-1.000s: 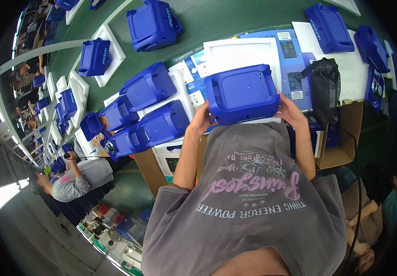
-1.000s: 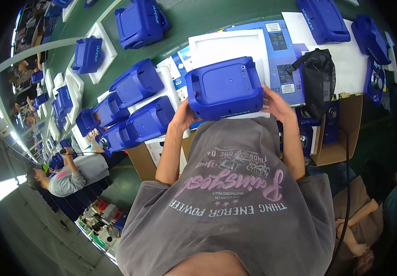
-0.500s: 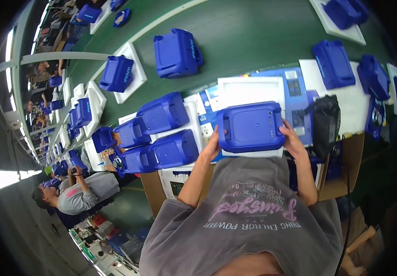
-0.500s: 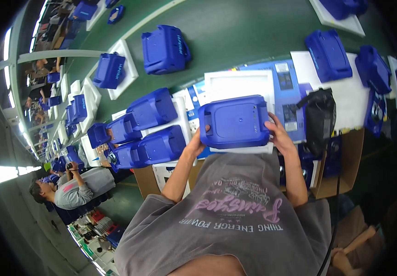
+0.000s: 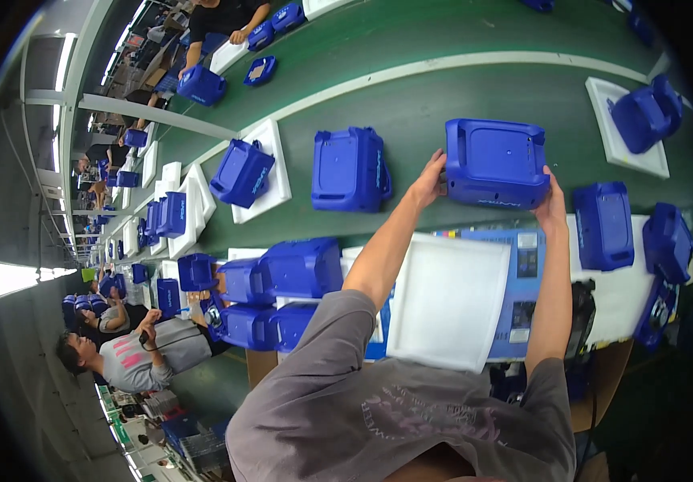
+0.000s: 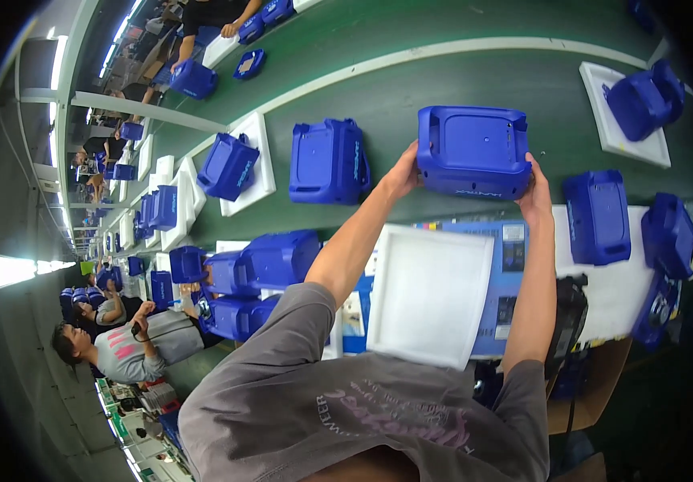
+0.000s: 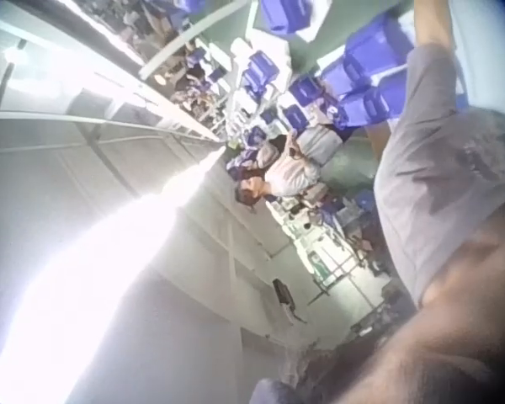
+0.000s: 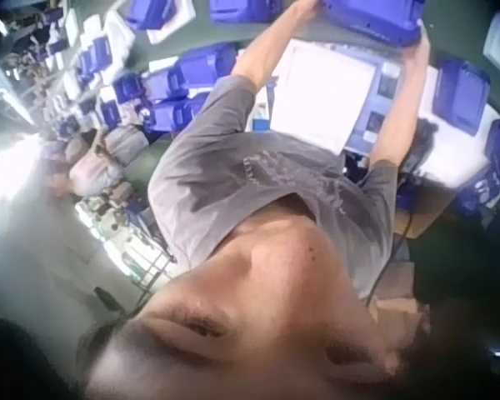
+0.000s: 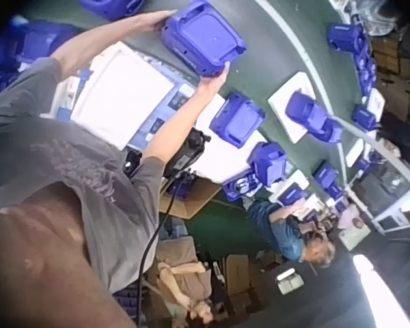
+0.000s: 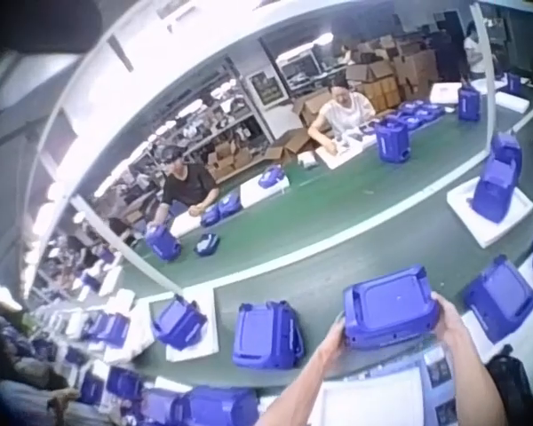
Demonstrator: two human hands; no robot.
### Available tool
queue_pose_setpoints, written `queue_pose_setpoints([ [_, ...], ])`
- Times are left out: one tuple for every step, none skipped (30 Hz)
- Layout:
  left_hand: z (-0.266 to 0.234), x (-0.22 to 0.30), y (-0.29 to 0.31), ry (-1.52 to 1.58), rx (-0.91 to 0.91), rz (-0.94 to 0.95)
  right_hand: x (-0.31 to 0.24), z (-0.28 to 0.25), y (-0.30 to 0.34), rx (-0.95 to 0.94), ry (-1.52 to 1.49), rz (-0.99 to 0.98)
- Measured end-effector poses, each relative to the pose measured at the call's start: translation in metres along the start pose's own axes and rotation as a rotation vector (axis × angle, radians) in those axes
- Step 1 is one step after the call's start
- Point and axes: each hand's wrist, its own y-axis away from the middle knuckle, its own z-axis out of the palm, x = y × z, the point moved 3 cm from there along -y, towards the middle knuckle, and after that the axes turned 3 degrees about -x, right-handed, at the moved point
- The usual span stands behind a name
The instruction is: The person assembles speakers into plastic housings by hand on an industrial assembly line.
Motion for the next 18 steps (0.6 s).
queue_pose_setpoints([
  [0.001, 0.007, -0.019, 0.011, -0.005, 0.001, -0.01, -0.004, -0.016, 0.022, -0.011, -0.01],
  [0.004, 0.013, -0.036, 0.024, -0.01, 0.004, -0.019, -0.008, -0.03, 0.044, -0.019, -0.019],
  [0.008, 0.016, -0.054, 0.031, 0.01, 0.006, -0.027, -0.014, -0.04, 0.053, 0.002, -0.044],
  [0.004, 0.018, -0.064, 0.041, 0.024, 0.016, -0.025, -0.008, -0.053, 0.039, 0.014, -0.036],
  [0.007, 0.023, -0.075, 0.032, 0.085, 0.015, -0.028, -0.01, -0.06, 0.097, -0.015, -0.048],
  [0.01, 0.026, -0.085, 0.026, 0.147, 0.011, -0.028, -0.013, -0.066, 0.156, -0.043, -0.058],
  [0.013, 0.029, -0.092, 0.017, 0.196, -0.004, -0.024, -0.019, -0.071, 0.161, -0.031, -0.05],
  [0.018, 0.032, -0.099, 0.031, 0.193, -0.007, -0.022, -0.032, -0.073, 0.286, -0.102, -0.053],
  [0.022, 0.035, -0.105, 0.031, 0.193, 0.01, -0.013, -0.044, -0.073, 0.413, -0.174, -0.055],
  [0.015, 0.033, -0.107, 0.036, 0.215, 0.034, 0.006, -0.043, -0.07, 0.405, -0.156, -0.039],
  [0.01, 0.031, -0.109, 0.058, 0.238, 0.059, 0.025, -0.039, -0.064, 0.37, -0.085, -0.111],
  [0.005, 0.033, -0.11, 0.067, 0.259, 0.07, 0.044, -0.032, -0.059, 0.329, -0.018, -0.187],
  [-0.003, 0.034, -0.107, 0.049, 0.278, 0.067, 0.069, -0.017, -0.057, 0.242, 0.094, -0.138],
  [-0.012, 0.034, -0.101, 0.029, 0.296, 0.057, 0.096, 0.001, -0.055, 0.158, 0.201, -0.088],
  [-0.002, 0.037, -0.097, -0.014, 0.377, 0.035, 0.119, 0.017, -0.051, 0.083, 0.321, -0.094],
  [-0.003, 0.039, -0.088, -0.02, 0.387, 0.023, 0.141, 0.042, -0.045, -0.004, 0.433, -0.099],
  [-0.015, 0.046, -0.069, -0.271, 0.498, 0.164, 0.16, 0.072, -0.043, -0.096, 0.511, -0.089],
  [-0.021, 0.055, -0.051, -0.529, 0.59, 0.299, 0.176, 0.099, -0.046, -0.179, 0.585, -0.084],
])
